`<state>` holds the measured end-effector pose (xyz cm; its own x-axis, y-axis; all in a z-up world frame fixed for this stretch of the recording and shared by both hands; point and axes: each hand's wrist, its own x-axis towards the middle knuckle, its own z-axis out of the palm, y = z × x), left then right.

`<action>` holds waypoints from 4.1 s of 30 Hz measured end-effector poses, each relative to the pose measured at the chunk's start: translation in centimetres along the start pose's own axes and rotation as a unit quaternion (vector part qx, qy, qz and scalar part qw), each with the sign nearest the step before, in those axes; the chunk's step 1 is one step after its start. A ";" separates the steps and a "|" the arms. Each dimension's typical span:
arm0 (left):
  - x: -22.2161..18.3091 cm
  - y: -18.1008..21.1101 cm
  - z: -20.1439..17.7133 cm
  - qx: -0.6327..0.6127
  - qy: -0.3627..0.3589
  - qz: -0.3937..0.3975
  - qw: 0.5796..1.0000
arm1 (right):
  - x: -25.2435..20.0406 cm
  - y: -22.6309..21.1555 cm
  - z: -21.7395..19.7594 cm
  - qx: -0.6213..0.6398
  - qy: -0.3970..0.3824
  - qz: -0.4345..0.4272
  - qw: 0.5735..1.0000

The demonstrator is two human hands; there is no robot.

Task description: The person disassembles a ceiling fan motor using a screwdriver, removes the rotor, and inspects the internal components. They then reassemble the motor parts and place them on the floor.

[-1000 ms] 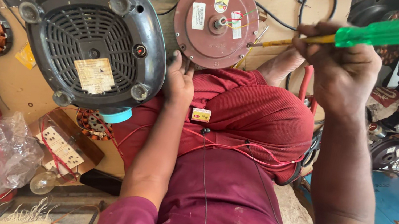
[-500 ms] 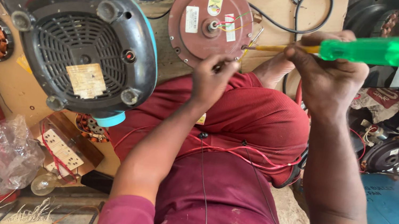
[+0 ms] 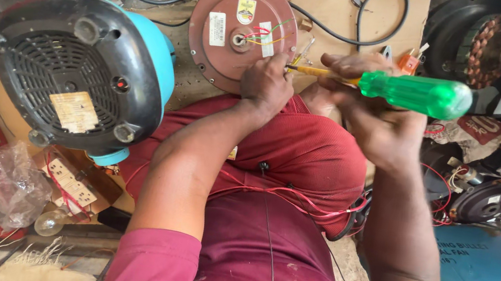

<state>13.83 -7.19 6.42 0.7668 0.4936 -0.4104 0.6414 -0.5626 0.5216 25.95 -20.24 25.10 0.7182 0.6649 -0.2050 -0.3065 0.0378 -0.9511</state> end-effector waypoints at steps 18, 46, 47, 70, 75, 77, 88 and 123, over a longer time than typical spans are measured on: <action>0.8 0.9 1.4 0.053 0.004 -0.050 0.997 | -3.6 -1.9 -6.5 -0.065 0.146 -0.090 0.983; 14.4 -4.3 -9.9 0.116 0.046 -0.002 0.992 | -6.8 12.1 -10.5 -0.183 0.175 0.360 0.898; 15.4 -5.0 -9.5 0.090 0.020 -0.033 0.995 | -6.9 12.8 -10.5 -0.172 0.176 0.368 0.897; 31.3 1.7 -2.1 -0.182 0.188 0.015 0.965 | -6.9 12.1 -13.2 -0.319 0.064 0.566 0.758; 34.0 4.0 -1.5 -0.051 0.124 0.014 0.991 | -4.2 12.2 -14.9 -0.341 -0.044 0.597 0.725; 32.4 4.4 -2.4 -0.038 0.088 -0.012 0.995 | -3.0 11.2 -14.9 -0.356 -0.093 0.619 0.693; 6.8 -5.5 -9.5 -0.178 0.326 -0.237 0.898 | 10.9 16.3 1.6 -0.143 0.059 0.324 0.933; 10.6 -3.4 -12.9 -0.654 0.185 -0.106 0.726 | 16.7 13.4 1.8 0.178 0.083 0.159 0.968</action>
<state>19.38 8.49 9.91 0.4396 0.7575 -0.4826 -0.0143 0.5432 0.8395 32.71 -7.28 9.38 0.6344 0.5569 -0.5361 -0.7026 0.1261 -0.7004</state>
